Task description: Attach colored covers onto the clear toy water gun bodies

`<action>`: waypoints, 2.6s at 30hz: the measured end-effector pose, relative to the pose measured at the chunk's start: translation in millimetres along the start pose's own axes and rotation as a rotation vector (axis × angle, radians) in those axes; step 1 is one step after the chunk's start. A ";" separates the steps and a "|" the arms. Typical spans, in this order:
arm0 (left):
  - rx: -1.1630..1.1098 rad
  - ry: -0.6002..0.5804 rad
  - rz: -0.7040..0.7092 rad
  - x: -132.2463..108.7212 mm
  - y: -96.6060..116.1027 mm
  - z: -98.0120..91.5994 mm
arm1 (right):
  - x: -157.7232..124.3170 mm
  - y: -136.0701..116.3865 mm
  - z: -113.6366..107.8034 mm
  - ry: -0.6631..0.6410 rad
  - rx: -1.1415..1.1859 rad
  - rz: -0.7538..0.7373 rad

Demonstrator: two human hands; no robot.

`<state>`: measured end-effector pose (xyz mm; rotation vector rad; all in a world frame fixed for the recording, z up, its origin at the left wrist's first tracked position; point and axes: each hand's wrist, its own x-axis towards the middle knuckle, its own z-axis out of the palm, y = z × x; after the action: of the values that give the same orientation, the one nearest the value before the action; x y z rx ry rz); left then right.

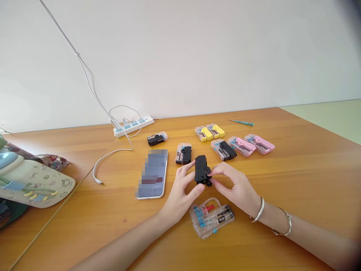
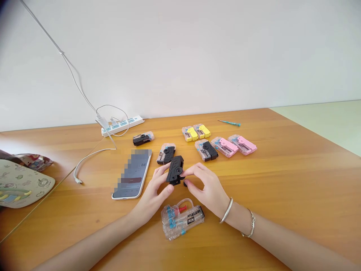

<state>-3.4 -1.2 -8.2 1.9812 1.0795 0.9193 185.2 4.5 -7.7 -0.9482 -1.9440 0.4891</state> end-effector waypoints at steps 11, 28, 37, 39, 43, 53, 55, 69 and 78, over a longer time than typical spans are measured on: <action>-0.362 0.049 -0.203 5.9 -1.4 1.6 | 1.1 9.4 -1.8 -0.067 -0.120 -0.009; -0.154 0.064 -0.228 4.9 -1.9 2.2 | 7.5 5.7 -9.0 -0.184 0.052 0.182; 0.054 -0.014 -0.112 4.9 4.2 4.9 | 1.5 -4.6 2.3 -0.102 0.187 0.298; 0.063 -0.030 -0.099 4.4 3.2 5.6 | 0.6 -5.1 3.4 -0.073 0.186 0.313; 0.080 -0.010 -0.087 3.2 3.1 6.2 | -0.2 -4.9 5.8 -0.044 0.204 0.360; 0.132 0.055 -0.058 3.9 7.6 4.9 | -1.6 -5.0 7.9 -0.111 0.239 0.414; 0.129 0.063 -0.046 3.9 7.7 5.2 | -2.0 -5.4 7.9 -0.117 0.265 0.440; 0.255 -0.011 0.012 1.4 11.3 5.0 | 4.9 2.5 -0.3 -0.135 0.313 0.382; 0.247 -0.254 0.109 -7.4 18.6 3.2 | 20.0 24.3 -15.7 0.108 0.558 0.571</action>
<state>3.5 -16.3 3.6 2.3065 0.9850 0.5889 202.7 34.8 -4.3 -1.1110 -1.3026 1.2051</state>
